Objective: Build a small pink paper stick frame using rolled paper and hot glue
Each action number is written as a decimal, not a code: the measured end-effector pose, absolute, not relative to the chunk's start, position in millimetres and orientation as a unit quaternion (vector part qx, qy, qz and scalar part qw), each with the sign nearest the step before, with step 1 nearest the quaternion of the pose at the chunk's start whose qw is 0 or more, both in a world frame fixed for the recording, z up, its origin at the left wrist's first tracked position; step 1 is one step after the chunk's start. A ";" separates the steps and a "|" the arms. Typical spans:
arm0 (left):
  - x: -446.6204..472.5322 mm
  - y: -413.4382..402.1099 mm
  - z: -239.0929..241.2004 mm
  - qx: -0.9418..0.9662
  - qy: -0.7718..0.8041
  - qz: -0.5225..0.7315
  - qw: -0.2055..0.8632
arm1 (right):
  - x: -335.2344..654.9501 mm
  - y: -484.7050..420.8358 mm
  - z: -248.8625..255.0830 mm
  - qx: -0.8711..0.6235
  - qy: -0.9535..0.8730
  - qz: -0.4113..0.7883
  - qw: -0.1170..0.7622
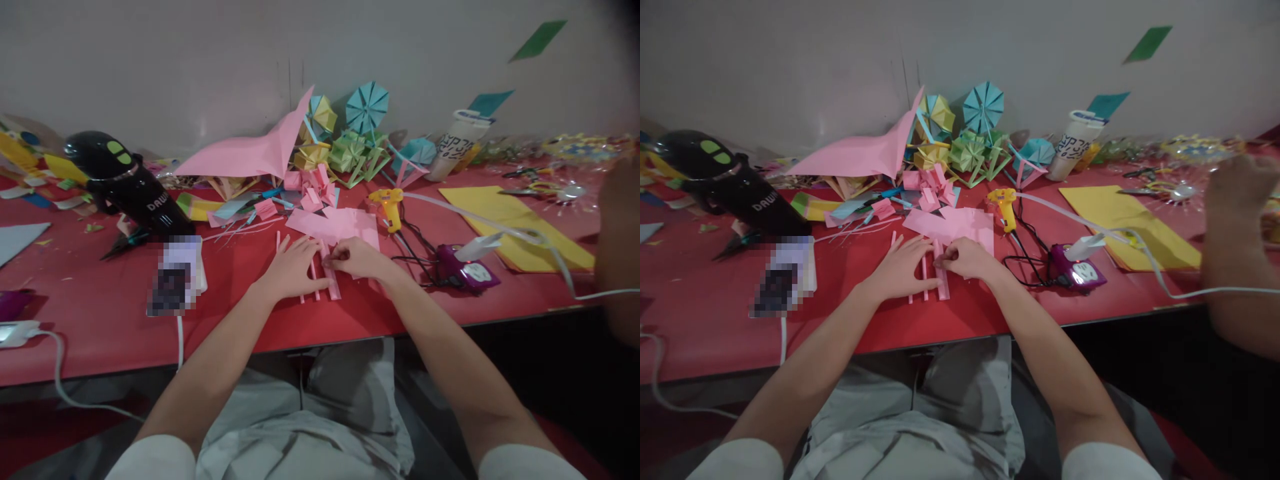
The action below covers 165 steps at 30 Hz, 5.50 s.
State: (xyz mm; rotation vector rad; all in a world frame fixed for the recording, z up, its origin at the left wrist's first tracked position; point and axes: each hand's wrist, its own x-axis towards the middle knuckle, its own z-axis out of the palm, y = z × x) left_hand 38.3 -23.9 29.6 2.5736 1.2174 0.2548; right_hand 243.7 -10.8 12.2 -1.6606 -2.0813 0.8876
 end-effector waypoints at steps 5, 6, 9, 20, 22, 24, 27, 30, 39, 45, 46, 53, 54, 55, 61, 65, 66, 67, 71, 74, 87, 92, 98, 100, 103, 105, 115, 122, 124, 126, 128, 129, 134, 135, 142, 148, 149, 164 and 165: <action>38.2 -24.8 30.2 0.891 0.422 0.095 0.138 | 243.7 -10.2 11.5 -0.581 -0.734 0.309 0.166; 38.3 -24.9 30.2 0.891 0.422 0.095 0.139 | 243.8 -10.1 11.4 -0.581 -0.735 0.309 0.165; 39.3 -25.1 30.4 0.890 0.422 0.095 0.143 | 244.2 -9.8 11.2 -0.579 -0.736 0.310 0.164; 42.3 -24.5 29.4 0.890 0.422 0.084 0.151 | 248.8 -6.0 12.3 -0.531 -0.765 0.329 0.158; 42.7 -24.4 29.5 0.890 0.421 0.080 0.153 | 249.5 -6.1 14.5 -0.519 -0.768 0.340 0.159; 43.1 -24.3 29.9 0.890 0.422 0.077 0.155 | 250.3 -6.5 16.5 -0.514 -0.769 0.347 0.158; 43.4 -24.3 30.7 0.889 0.423 0.074 0.156 | 251.7 -7.3 18.6 -0.510 -0.771 0.348 0.154; 43.7 -24.2 30.9 0.889 0.424 0.073 0.156 | 252.4 -8.3 20.3 -0.505 -0.771 0.355 0.154; 46.4 -24.0 31.0 0.891 0.423 0.071 0.151 | 255.0 -8.7 22.2 -0.496 -0.760 0.389 0.156; 47.4 -23.7 31.7 0.892 0.421 0.064 0.150 | 263.1 -6.9 22.5 -0.489 -0.781 0.351 0.169; 47.4 -23.6 31.5 0.892 0.422 0.064 0.149 | 264.1 -6.9 22.5 -0.485 -0.781 0.355 0.170; 47.7 -23.7 31.9 0.892 0.423 0.062 0.148 | 268.8 -6.5 22.2 -0.478 -0.763 0.392 0.186; 47.8 -23.9 32.2 0.891 0.424 0.061 0.148 | 268.7 -6.4 21.8 -0.480 -0.762 0.390 0.191; 47.8 -24.0 32.5 0.891 0.424 0.061 0.148 | 268.3 -6.2 21.2 -0.482 -0.761 0.387 0.196; 48.1 -23.7 32.3 0.892 0.424 0.063 0.146 | 262.5 -6.1 15.3 -0.487 -0.773 0.350 0.209; 47.6 -23.1 31.4 0.894 0.420 0.068 0.144 | 262.9 -5.9 12.0 -0.484 -0.776 0.348 0.208; 47.5 -23.2 31.5 0.894 0.420 0.069 0.144 | 263.3 -5.9 11.7 -0.483 -0.773 0.354 0.207; 47.4 -23.3 31.7 0.893 0.420 0.070 0.144 | 263.4 -5.9 11.7 -0.485 -0.770 0.360 0.206; 47.8 -23.7 32.7 0.893 0.419 0.070 0.148 | 261.7 -7.3 15.0 -0.499 -0.759 0.369 0.198; 48.2 -23.5 32.5 0.892 0.420 0.070 0.150 | 259.3 -8.4 18.9 -0.504 -0.760 0.364 0.193; 50.0 -22.9 31.2 0.896 0.414 0.073 0.140 | 255.0 -8.1 25.4 -0.509 -0.761 0.361 0.175; 51.3 -23.0 32.0 0.896 0.415 0.071 0.144 | 252.7 -8.9 27.8 -0.512 -0.765 0.352 0.166; 52.4 -22.0 29.8 0.896 0.413 0.070 0.145 | 252.7 -10.0 29.8 -0.518 -0.765 0.349 0.157; 52.8 -21.7 28.6 0.897 0.412 0.069 0.145 | 254.2 -9.5 29.3 -0.512 -0.769 0.349 0.158; 53.4 -21.2 26.9 0.897 0.413 0.070 0.145 | 257.0 -8.5 28.2 -0.507 -0.774 0.343 0.164; 53.7 -20.7 26.4 0.897 0.412 0.069 0.143 | 258.5 -8.0 27.3 -0.506 -0.774 0.343 0.167; 55.6 -21.6 28.5 0.901 0.408 0.064 0.134 | 260.8 -6.2 22.6 -0.500 -0.767 0.365 0.165; 59.7 -23.4 29.9 0.899 0.413 0.057 0.131 | 264.8 -5.1 22.3 -0.514 -0.764 0.341 0.187; 60.8 -24.0 29.8 0.899 0.414 0.060 0.130 | 265.4 -3.7 20.0 -0.514 -0.764 0.337 0.198; 61.9 -24.6 29.8 0.899 0.415 0.060 0.128 | 265.3 -1.8 16.7 -0.515 -0.761 0.332 0.213; 62.9 -25.2 30.0 0.898 0.418 0.057 0.127 | 264.7 -0.1 13.1 -0.517 -0.757 0.324 0.234; 63.4 -25.5 30.2 0.898 0.418 0.055 0.128 | 264.5 0.5 11.2 -0.518 -0.753 0.319 0.250; 64.5 -26.4 30.4 0.899 0.416 0.053 0.128 | 264.3 2.1 3.6 -0.564 -0.722 0.255 0.310; 64.6 -26.6 30.6 0.899 0.416 0.053 0.129 | 264.5 2.4 2.8 -0.577 -0.715 0.238 0.314; 65.8 -28.4 31.0 0.895 0.420 0.064 0.136 | 267.0 10.7 -1.3 -0.528 -0.746 0.202 0.351; 65.5 -27.7 28.5 0.893 0.423 0.069 0.138 | 272.0 16.1 -9.6 -0.536 -0.771 0.140 0.314; 65.2 -27.4 28.0 0.894 0.422 0.066 0.136 | 271.6 15.7 -9.6 -0.547 -0.772 0.122 0.300; 63.0 -25.7 26.1 0.899 0.413 0.055 0.135 | 260.1 62.6 2.2 -0.601 -0.705 0.212 0.311; 62.9 -25.6 25.7 0.899 0.413 0.055 0.134 | 260.4 65.4 1.2 -0.586 -0.693 0.238 0.346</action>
